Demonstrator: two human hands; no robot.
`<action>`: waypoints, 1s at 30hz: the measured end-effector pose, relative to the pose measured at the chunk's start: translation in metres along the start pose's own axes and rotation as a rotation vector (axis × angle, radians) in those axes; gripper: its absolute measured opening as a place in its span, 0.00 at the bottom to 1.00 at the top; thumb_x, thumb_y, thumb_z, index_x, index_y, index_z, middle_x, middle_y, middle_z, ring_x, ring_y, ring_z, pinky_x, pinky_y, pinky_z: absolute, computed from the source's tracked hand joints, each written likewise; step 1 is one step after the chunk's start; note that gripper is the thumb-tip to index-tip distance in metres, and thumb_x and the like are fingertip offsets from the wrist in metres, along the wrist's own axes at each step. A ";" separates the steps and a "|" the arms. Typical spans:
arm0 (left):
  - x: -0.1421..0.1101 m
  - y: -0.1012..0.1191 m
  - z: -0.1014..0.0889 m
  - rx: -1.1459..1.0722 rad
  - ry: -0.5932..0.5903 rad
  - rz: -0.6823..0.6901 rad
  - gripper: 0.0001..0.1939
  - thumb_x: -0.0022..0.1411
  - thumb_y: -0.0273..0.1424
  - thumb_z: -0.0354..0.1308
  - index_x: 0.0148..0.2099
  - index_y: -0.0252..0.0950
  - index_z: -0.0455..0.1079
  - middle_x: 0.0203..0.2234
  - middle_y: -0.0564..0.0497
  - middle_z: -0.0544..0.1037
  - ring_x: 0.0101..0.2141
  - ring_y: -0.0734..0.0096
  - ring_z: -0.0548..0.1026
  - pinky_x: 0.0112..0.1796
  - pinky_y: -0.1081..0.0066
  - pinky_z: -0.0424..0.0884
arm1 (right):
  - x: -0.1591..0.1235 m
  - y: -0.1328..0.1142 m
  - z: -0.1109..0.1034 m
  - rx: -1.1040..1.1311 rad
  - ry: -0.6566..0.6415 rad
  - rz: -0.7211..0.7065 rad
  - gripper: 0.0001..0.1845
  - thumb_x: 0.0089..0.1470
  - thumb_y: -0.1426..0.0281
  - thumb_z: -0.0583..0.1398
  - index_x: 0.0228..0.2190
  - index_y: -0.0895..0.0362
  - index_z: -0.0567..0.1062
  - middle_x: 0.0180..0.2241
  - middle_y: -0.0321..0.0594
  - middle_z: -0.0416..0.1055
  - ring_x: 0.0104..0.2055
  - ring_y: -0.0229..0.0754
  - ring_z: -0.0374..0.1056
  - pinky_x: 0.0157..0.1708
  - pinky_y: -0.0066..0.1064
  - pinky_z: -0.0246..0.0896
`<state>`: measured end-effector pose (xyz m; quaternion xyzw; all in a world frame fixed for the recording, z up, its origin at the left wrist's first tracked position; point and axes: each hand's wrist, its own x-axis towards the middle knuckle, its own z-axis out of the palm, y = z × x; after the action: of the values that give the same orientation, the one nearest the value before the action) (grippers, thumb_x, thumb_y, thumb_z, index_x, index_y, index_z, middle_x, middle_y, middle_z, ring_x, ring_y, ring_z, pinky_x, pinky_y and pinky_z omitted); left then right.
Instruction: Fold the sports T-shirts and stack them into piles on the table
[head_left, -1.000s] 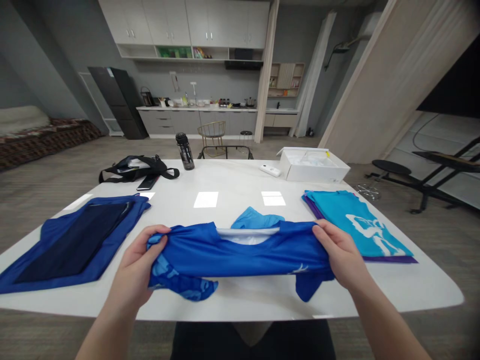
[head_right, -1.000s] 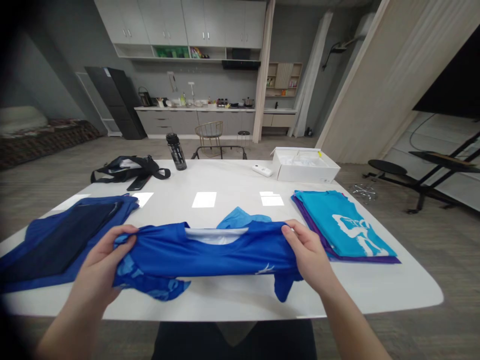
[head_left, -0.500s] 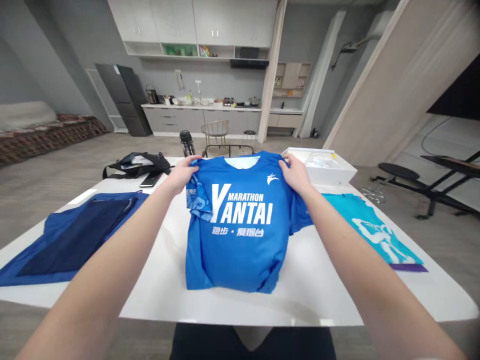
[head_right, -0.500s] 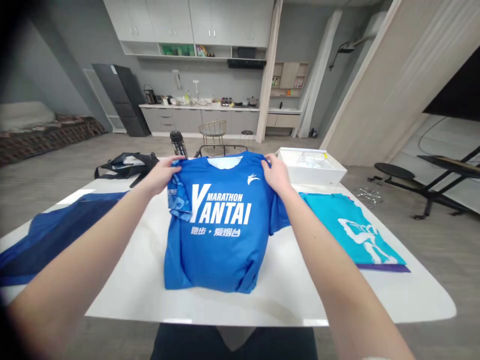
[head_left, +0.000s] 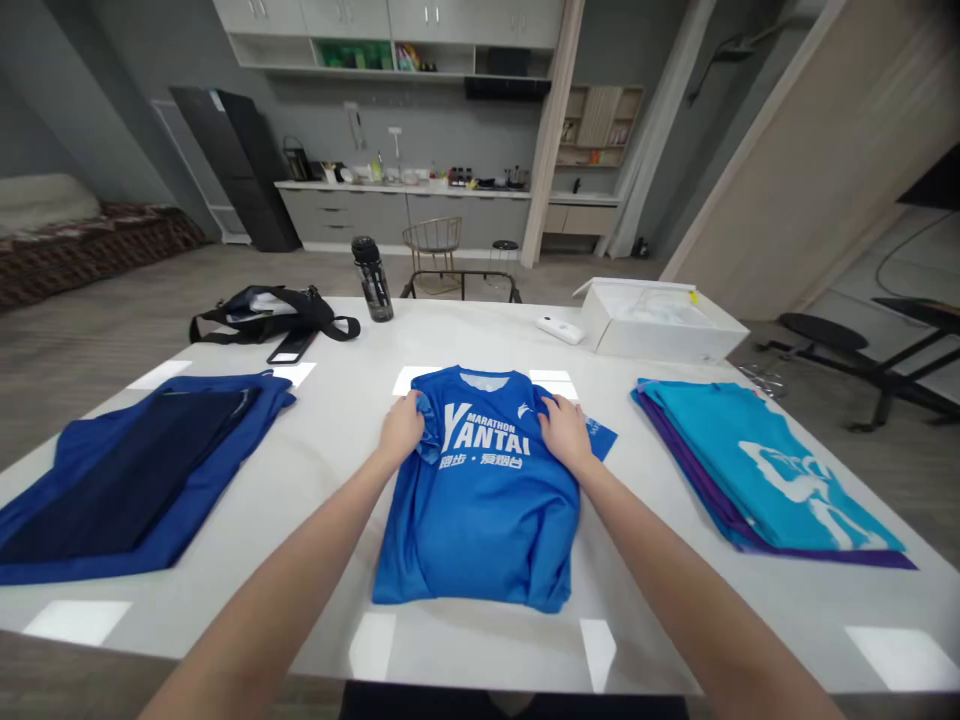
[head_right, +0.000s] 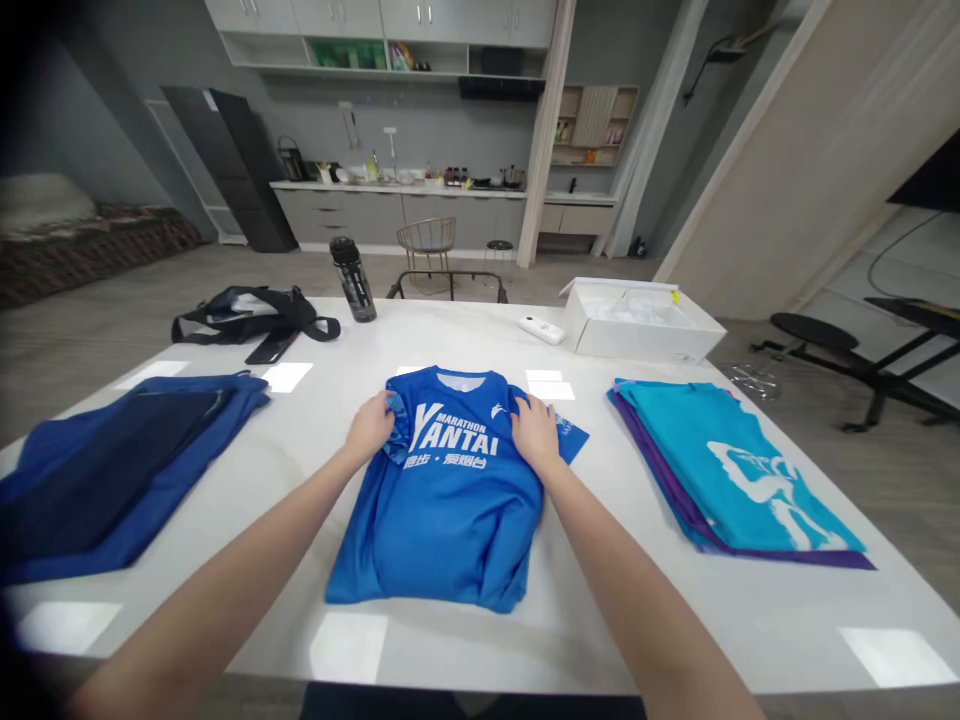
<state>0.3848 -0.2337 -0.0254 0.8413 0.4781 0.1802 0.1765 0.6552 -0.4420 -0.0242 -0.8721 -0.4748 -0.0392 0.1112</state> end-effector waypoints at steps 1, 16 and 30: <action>0.001 -0.003 -0.001 -0.054 0.016 -0.008 0.21 0.64 0.26 0.50 0.58 0.39 0.71 0.48 0.41 0.79 0.50 0.55 0.76 0.51 0.61 0.69 | -0.002 0.003 -0.002 -0.004 0.006 -0.025 0.25 0.68 0.67 0.48 0.61 0.58 0.69 0.62 0.53 0.66 0.63 0.54 0.60 0.63 0.46 0.53; 0.033 -0.102 -0.064 -0.615 0.320 -0.535 0.18 0.51 0.28 0.59 0.46 0.34 0.71 0.34 0.46 0.76 0.38 0.59 0.77 0.43 0.57 0.75 | 0.005 0.054 -0.002 0.099 -0.202 0.039 0.42 0.65 0.44 0.50 0.69 0.57 0.58 0.71 0.50 0.52 0.73 0.57 0.45 0.70 0.49 0.38; 0.049 0.017 -0.011 0.126 -0.213 0.174 0.28 0.74 0.44 0.37 0.51 0.37 0.75 0.50 0.39 0.79 0.54 0.52 0.76 0.56 0.57 0.67 | 0.055 -0.035 -0.013 0.332 -0.191 -0.085 0.31 0.72 0.54 0.40 0.59 0.54 0.72 0.63 0.45 0.68 0.66 0.46 0.62 0.64 0.38 0.54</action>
<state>0.4150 -0.1978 -0.0011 0.9033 0.3924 0.0743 0.1569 0.6563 -0.3811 0.0038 -0.8208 -0.5194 0.1179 0.2063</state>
